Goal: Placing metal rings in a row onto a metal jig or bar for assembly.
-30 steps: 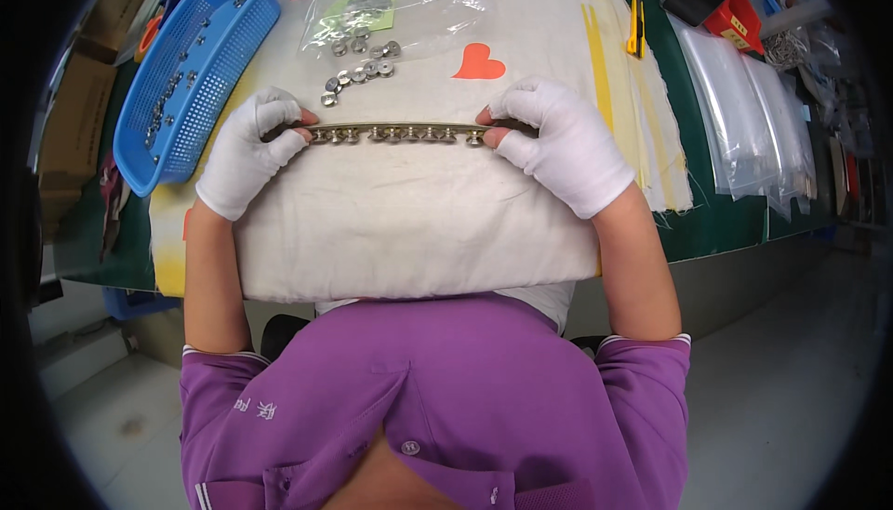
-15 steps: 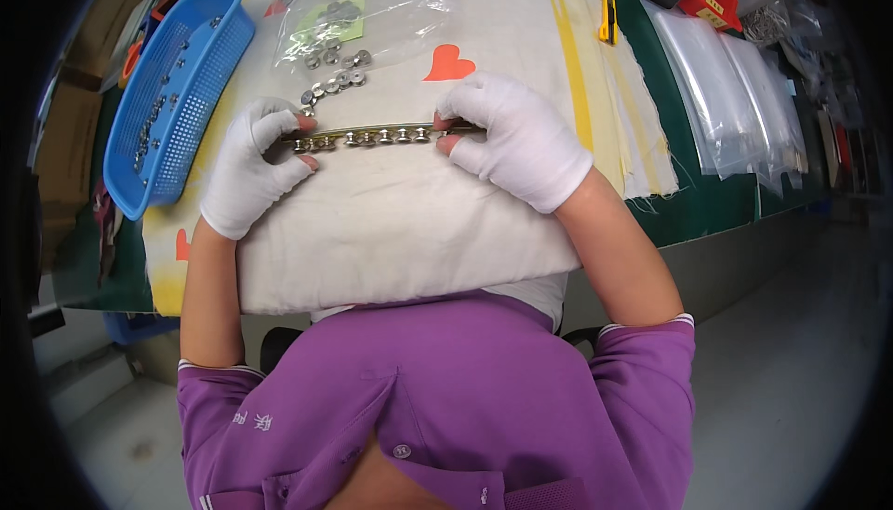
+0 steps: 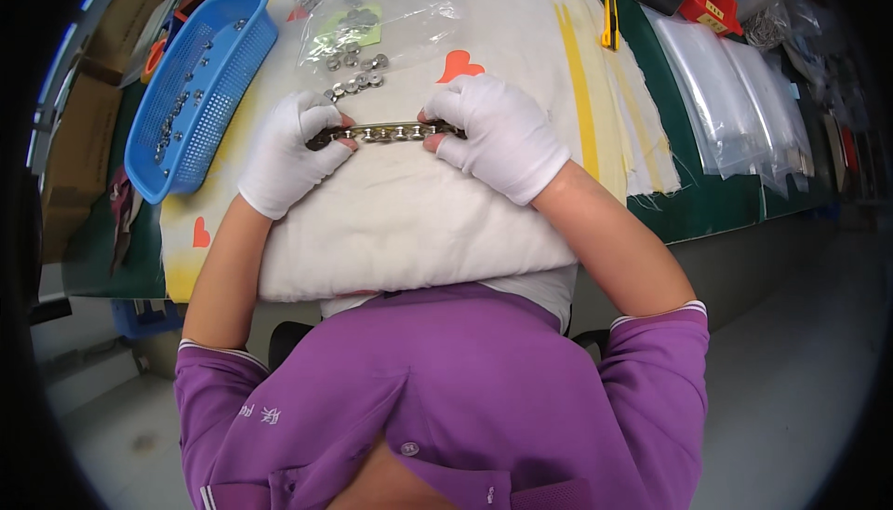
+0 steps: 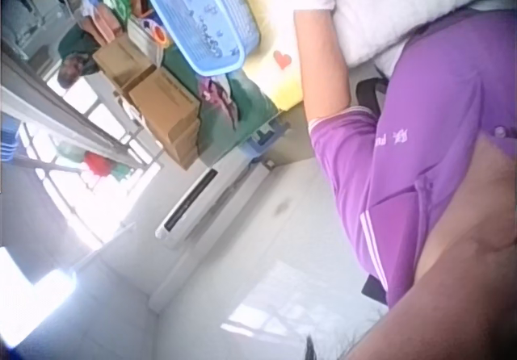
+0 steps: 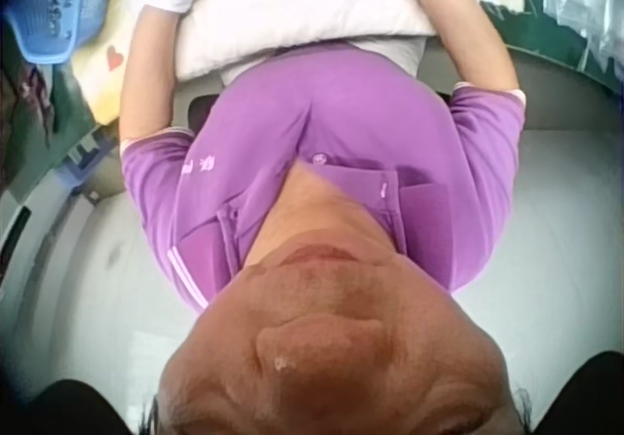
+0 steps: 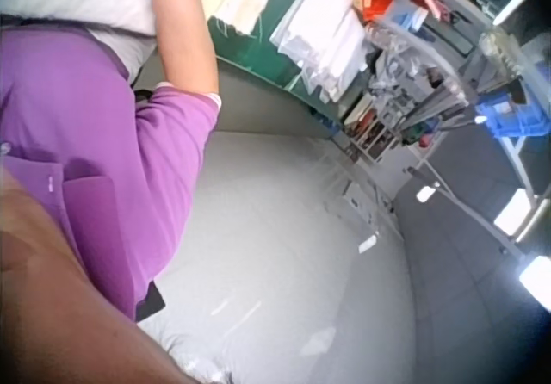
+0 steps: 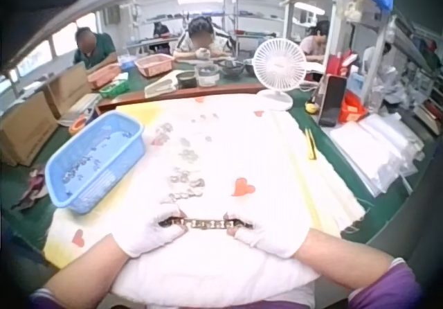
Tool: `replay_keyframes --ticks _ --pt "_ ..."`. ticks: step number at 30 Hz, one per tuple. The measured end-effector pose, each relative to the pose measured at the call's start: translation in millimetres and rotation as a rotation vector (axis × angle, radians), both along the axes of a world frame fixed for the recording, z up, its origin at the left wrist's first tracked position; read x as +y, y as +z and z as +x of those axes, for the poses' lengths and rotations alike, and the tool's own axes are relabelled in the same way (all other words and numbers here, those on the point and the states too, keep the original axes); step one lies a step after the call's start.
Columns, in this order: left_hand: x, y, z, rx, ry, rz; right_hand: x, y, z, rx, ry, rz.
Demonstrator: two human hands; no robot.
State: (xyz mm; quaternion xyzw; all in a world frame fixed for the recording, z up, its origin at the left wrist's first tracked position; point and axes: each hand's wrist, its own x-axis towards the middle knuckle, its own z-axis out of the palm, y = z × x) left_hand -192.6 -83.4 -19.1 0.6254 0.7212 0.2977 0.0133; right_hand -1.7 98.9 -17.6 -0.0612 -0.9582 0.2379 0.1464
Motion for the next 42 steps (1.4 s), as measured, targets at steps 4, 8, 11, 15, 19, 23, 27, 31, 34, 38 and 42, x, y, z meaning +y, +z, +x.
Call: replay_keyframes --ticks 4,8,11,15,19,23,27,31,34,38,42 --pt "0.3 2.1 3.3 0.049 0.006 -0.009 -8.9 5.9 -4.6 0.011 -0.003 0.049" --pt "10.5 6.7 13.1 0.126 -0.028 0.021 -19.2 4.5 -22.4 0.027 0.009 0.159" --pt "13.9 0.9 12.2 0.107 -0.029 -0.033 -23.8 0.0 -30.6 0.062 0.017 0.165" --pt "13.3 -2.9 9.7 0.064 -0.04 0.014 -28.3 -1.7 -32.0 0.107 -0.026 0.144" --pt "6.6 -1.7 3.3 0.001 -0.032 0.043 -25.8 -1.7 -32.0 0.131 0.013 0.142" --pt "-0.4 4.0 -1.9 0.013 0.005 -0.041 -27.0 -4.5 -34.0 0.118 0.027 0.19" --pt "1.7 1.6 -0.1 0.02 0.029 -0.059 -30.5 -3.8 -35.1 0.151 0.013 0.222" --pt "0.0 5.5 -3.6 -0.059 -0.021 -0.043 -28.4 -1.0 -35.5 0.108 0.038 0.212" --pt "-7.2 15.7 -7.8 -0.067 -0.018 -0.112 -30.2 -1.3 -35.4 0.154 0.037 0.258" --pt "-10.7 14.4 -13.8 -0.153 0.003 -0.159 -30.3 -0.2 -35.5 0.085 0.027 0.202" --pt "-7.4 12.0 -13.6 -0.024 -0.013 -0.134 -26.1 2.8 -33.6 0.033 0.025 0.152"
